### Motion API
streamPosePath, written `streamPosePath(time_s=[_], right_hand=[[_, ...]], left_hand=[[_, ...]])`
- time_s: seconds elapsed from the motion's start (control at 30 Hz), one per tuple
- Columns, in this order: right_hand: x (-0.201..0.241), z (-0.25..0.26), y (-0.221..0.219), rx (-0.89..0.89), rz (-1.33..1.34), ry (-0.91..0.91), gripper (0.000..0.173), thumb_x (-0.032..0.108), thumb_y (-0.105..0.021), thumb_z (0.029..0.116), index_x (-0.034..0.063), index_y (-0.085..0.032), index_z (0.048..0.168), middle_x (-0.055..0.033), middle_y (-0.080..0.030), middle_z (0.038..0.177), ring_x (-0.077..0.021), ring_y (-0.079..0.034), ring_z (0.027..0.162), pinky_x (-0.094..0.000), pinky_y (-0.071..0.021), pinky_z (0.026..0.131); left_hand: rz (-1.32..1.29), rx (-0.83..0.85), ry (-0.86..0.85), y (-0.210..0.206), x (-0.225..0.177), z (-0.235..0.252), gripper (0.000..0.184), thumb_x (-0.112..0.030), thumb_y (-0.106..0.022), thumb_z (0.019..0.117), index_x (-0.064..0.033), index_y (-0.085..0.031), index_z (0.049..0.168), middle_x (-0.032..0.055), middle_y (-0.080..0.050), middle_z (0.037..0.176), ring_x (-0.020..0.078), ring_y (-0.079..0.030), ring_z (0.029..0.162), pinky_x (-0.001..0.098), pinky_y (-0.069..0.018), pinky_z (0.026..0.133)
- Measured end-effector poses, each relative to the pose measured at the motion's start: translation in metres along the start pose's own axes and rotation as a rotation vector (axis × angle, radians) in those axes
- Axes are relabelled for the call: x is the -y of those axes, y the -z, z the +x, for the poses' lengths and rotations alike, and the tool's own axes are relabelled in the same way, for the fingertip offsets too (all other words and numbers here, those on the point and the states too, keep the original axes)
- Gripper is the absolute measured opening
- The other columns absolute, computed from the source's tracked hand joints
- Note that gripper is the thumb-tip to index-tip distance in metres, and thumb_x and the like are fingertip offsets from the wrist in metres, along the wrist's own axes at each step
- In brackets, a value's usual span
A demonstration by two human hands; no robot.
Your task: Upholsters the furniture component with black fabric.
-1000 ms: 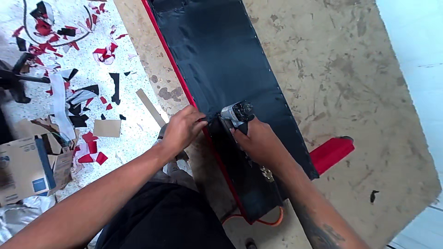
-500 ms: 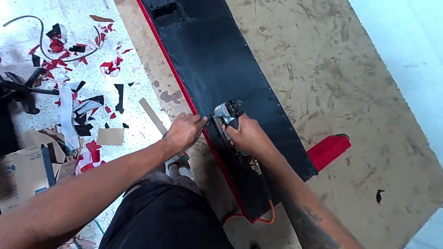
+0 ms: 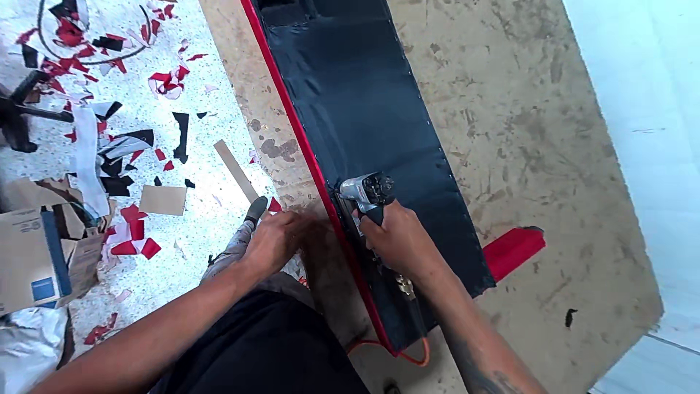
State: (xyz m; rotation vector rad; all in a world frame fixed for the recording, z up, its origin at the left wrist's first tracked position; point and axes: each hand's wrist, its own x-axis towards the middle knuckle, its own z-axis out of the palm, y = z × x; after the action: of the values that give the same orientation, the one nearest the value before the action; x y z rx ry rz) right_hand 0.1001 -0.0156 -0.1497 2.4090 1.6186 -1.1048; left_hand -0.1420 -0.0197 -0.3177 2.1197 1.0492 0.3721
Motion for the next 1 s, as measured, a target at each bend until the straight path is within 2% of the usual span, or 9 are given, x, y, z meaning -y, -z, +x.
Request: streamPosePath(time_s=[0.1, 0.27, 0.43, 0.57, 0.63, 0.7, 0.83, 0.9, 1.0], right_hand=[[-0.002, -0.001, -0.003, -0.003, -0.030, -0.002, 0.036, 0.038, -0.061, 0.0995, 0.0146, -0.056, 0.127, -0.0004, -0.066, 0.075, -0.0159, -0.066, 0.059, -0.0423, -0.0598, 0.058], [-0.029, -0.064, 0.019, -0.121, 0.234, -0.120, 0.023, 0.033, -0.059, 0.0989, 0.0184, -0.067, 0.116, 0.0022, -0.070, 0.073, -0.0145, -0.068, 0.059, -0.0399, -0.0620, 0.057], [-0.087, -0.137, -0.015, -0.340, 0.641, -0.359, 0.034, 0.030, -0.059, 0.0977, 0.0089, -0.063, 0.125, -0.0059, -0.070, 0.073, -0.0225, -0.067, 0.055, -0.0439, -0.0601, 0.051], [-0.093, -0.161, -0.051, -0.581, 0.644, -0.654, 0.049, 0.028, -0.064, 0.0945, 0.0020, -0.055, 0.135, -0.0151, -0.072, 0.099, -0.0293, -0.072, 0.081, -0.0543, -0.0612, 0.073], [-0.092, -0.151, -0.065, -0.718, 0.570, -0.694, 0.054, 0.027, -0.064, 0.0964, -0.0011, -0.054, 0.141, -0.0243, -0.063, 0.130, -0.0373, -0.064, 0.116, -0.0605, -0.0514, 0.098], [-0.094, -0.130, -0.081, -0.856, 0.476, -0.708, 0.051, 0.024, -0.063, 0.0956, -0.0005, -0.057, 0.140, -0.0270, -0.055, 0.140, -0.0417, -0.054, 0.131, -0.0607, -0.0462, 0.107], [-0.079, -0.077, -0.092, -0.924, 0.509, -0.819, 0.055, 0.011, -0.065, 0.0938, 0.0015, -0.053, 0.147, -0.0272, -0.045, 0.151, -0.0439, -0.048, 0.137, -0.0586, -0.0454, 0.110], [-0.064, -0.057, -0.100, -0.941, 0.500, -0.858, 0.052, 0.016, -0.066, 0.0948, 0.0046, -0.056, 0.145, -0.0252, -0.043, 0.155, -0.0444, -0.047, 0.139, -0.0608, -0.0444, 0.110], [-0.021, -0.036, -0.081, -0.988, 0.406, -0.838, 0.036, 0.025, -0.066, 0.0954, 0.0171, -0.071, 0.130, -0.0178, -0.055, 0.145, -0.0411, -0.049, 0.136, -0.0627, -0.0450, 0.106]], left_hand=[[-0.066, 0.064, 0.000, 0.003, 0.009, -0.008, 0.026, -0.030, -0.059, 0.1011, -0.0268, -0.074, 0.123, -0.0069, -0.069, 0.117, 0.0083, -0.064, 0.111, 0.0362, -0.0542, 0.098], [-0.132, 0.046, -0.063, 0.040, 0.006, 0.015, 0.023, -0.032, -0.058, 0.1036, -0.0243, -0.078, 0.114, -0.0087, -0.070, 0.113, 0.0026, -0.066, 0.105, 0.0304, -0.0579, 0.095], [0.001, 0.055, -0.482, 0.060, -0.051, 0.139, 0.017, -0.025, -0.063, 0.1011, -0.0183, -0.077, 0.106, -0.0036, -0.071, 0.104, 0.0084, -0.067, 0.102, 0.0326, -0.0579, 0.094], [0.254, 0.329, -0.840, 0.011, -0.105, 0.242, 0.029, -0.034, -0.074, 0.0929, -0.0220, -0.074, 0.119, 0.0005, -0.067, 0.116, 0.0202, -0.062, 0.113, 0.0418, -0.0529, 0.098], [0.385, 0.467, -0.984, -0.007, -0.120, 0.272, 0.027, -0.036, -0.076, 0.0909, -0.0194, -0.076, 0.112, 0.0022, -0.067, 0.116, 0.0237, -0.061, 0.111, 0.0448, -0.0531, 0.094], [0.420, 0.613, -1.081, -0.013, -0.129, 0.287, 0.020, -0.032, -0.072, 0.0948, -0.0131, -0.077, 0.099, 0.0038, -0.069, 0.108, 0.0236, -0.064, 0.106, 0.0450, -0.0539, 0.095], [0.394, 0.832, -1.126, -0.010, -0.148, 0.310, 0.022, -0.025, -0.065, 0.1000, -0.0080, -0.076, 0.091, 0.0067, -0.069, 0.095, 0.0230, -0.069, 0.093, 0.0436, -0.0581, 0.087], [0.448, 0.804, -1.236, -0.015, -0.153, 0.311, 0.019, -0.023, -0.064, 0.0978, -0.0095, -0.074, 0.089, 0.0056, -0.069, 0.093, 0.0226, -0.068, 0.093, 0.0431, -0.0575, 0.086], [0.562, 0.657, -1.350, -0.015, -0.156, 0.306, 0.013, -0.015, -0.069, 0.0917, -0.0132, -0.073, 0.104, 0.0052, -0.070, 0.105, 0.0259, -0.066, 0.103, 0.0480, -0.0539, 0.085]])
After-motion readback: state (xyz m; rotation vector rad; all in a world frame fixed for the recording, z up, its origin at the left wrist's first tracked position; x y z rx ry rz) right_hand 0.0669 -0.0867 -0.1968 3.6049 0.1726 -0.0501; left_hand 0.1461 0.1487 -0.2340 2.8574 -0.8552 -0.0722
